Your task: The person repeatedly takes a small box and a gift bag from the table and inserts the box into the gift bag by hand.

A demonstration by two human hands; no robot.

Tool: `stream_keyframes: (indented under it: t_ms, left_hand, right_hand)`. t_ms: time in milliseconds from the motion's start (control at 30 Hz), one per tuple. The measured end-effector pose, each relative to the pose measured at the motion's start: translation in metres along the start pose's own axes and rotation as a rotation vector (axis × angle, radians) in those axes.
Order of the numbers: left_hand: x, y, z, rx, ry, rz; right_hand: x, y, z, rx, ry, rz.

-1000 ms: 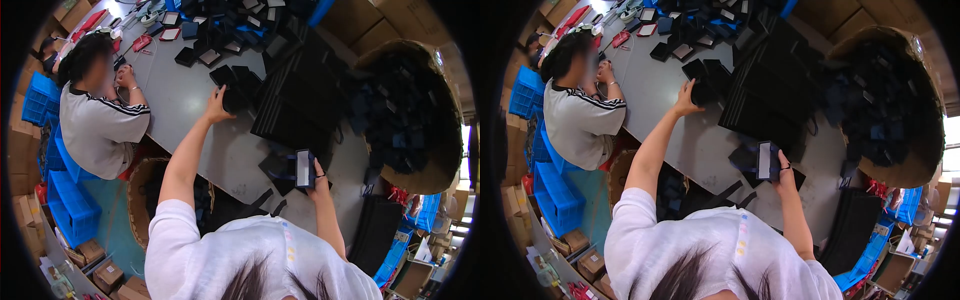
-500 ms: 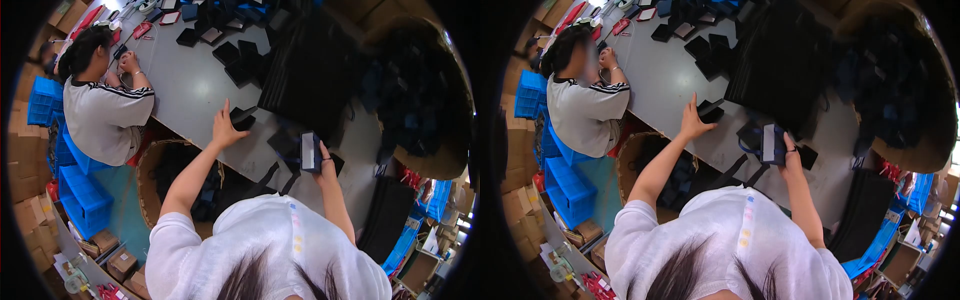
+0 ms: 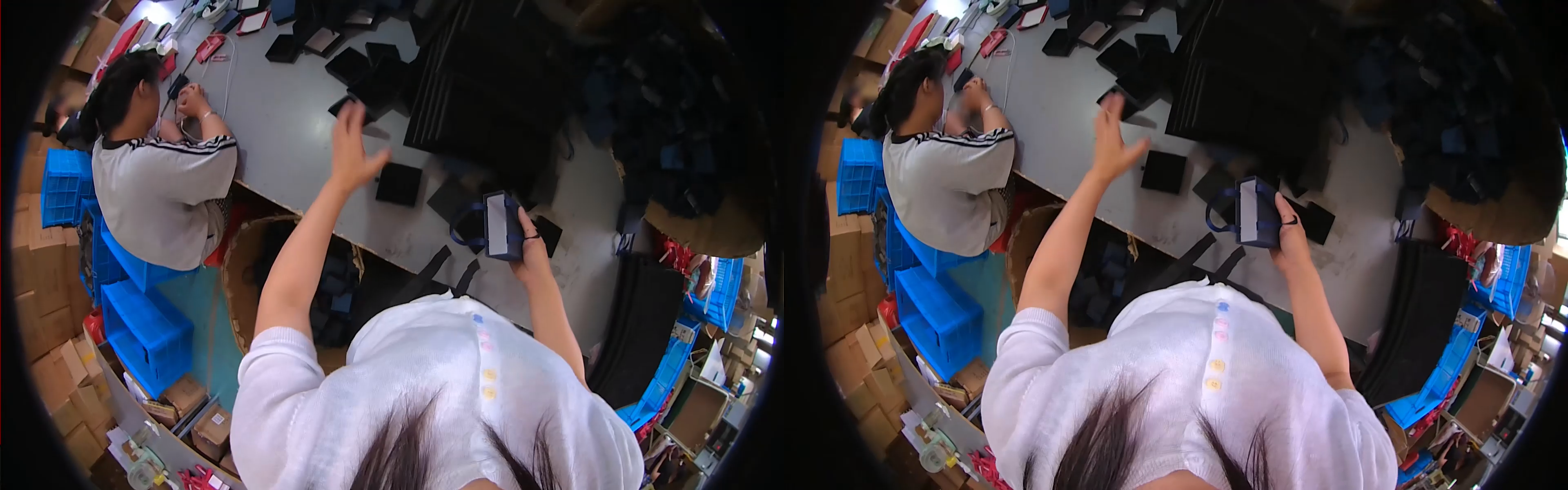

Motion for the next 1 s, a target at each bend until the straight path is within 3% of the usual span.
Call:
stream_keyframes:
  t_ms: [67,100,167,200,267,300,367,400,467,600,667,733,800,867,900,933,967,1000]
  left_hand:
    - [-0.049,0.019,0.043,0.051,-0.457,0.270]
    - [-0.064,0.019,0.051,0.047,-0.468,0.283]
    - [-0.097,0.016,0.080,0.206,-0.701,0.249]
    - [-0.099,0.022,0.081,0.193,-0.705,0.268]
    - [-0.090,0.009,0.070,-0.104,-0.626,-0.176]
    - [-0.084,0.022,0.050,-0.215,-0.544,-0.237]
    - [-0.061,0.080,0.006,-0.351,-0.579,-0.159]
    - [-0.058,0.109,-0.011,-0.485,-0.604,-0.104]
    - [-0.058,0.149,-0.019,-0.511,-0.690,0.043]
    - [-0.070,0.158,-0.005,-0.386,-0.773,0.059]
    - [-0.079,0.161,-0.004,-0.329,-0.823,0.068]
    - [-0.086,0.170,0.002,-0.231,-0.895,0.144]
    - [-0.086,0.176,0.008,-0.244,-0.935,0.131]
    - [-0.083,0.196,0.003,-0.835,-0.787,0.019]
    - [-0.089,0.201,0.006,-0.661,-0.719,0.035]
    - [-0.085,0.194,0.007,-0.619,-0.560,-0.051]
    - [-0.085,0.189,0.008,-0.626,-0.544,-0.054]
    - [-0.082,0.176,0.002,-0.633,-0.522,-0.055]
  right_hand:
    - [0.002,-0.002,-0.005,-0.015,0.067,-0.011]
    - [0.011,0.003,-0.012,0.015,0.035,-0.021]
    - [0.021,0.007,-0.021,0.060,0.012,-0.042]
    - [0.019,0.001,-0.021,0.030,0.043,-0.092]
    - [0.017,-0.009,-0.031,-0.058,0.160,-0.204]
    - [0.019,-0.009,-0.035,-0.052,0.171,-0.211]
    - [0.021,-0.022,-0.036,-0.356,0.203,-0.434]
    - [0.020,-0.019,-0.038,-0.355,0.212,-0.421]
    - [0.025,-0.017,-0.015,-0.416,0.023,-0.377]
    - [0.004,-0.013,0.006,-0.120,0.110,-0.195]
    - [0.016,-0.005,-0.010,-0.166,0.048,-0.197]
    - [0.015,-0.013,-0.004,-0.484,-0.040,-0.350]
    - [0.016,-0.005,-0.003,-0.475,-0.072,-0.379]
    - [0.006,0.015,0.008,-0.626,-0.078,-0.413]
    - [-0.004,0.022,0.016,-0.584,-0.056,-0.515]
    - [-0.003,0.031,0.024,-0.472,-0.098,-0.484]
    - [-0.008,0.029,0.033,-0.513,-0.192,-0.490]
    - [-0.023,0.027,0.050,-0.602,-0.335,-0.267]
Point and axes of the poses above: each hand's wrist, its own x-axis towards the middle knuckle, its own z-axis out of the palm, y = z × x, the point moved 8 cm from there along x, towards the middle knuckle, and after that the axes turned 8 degrees about x, right-handed, at the moved point
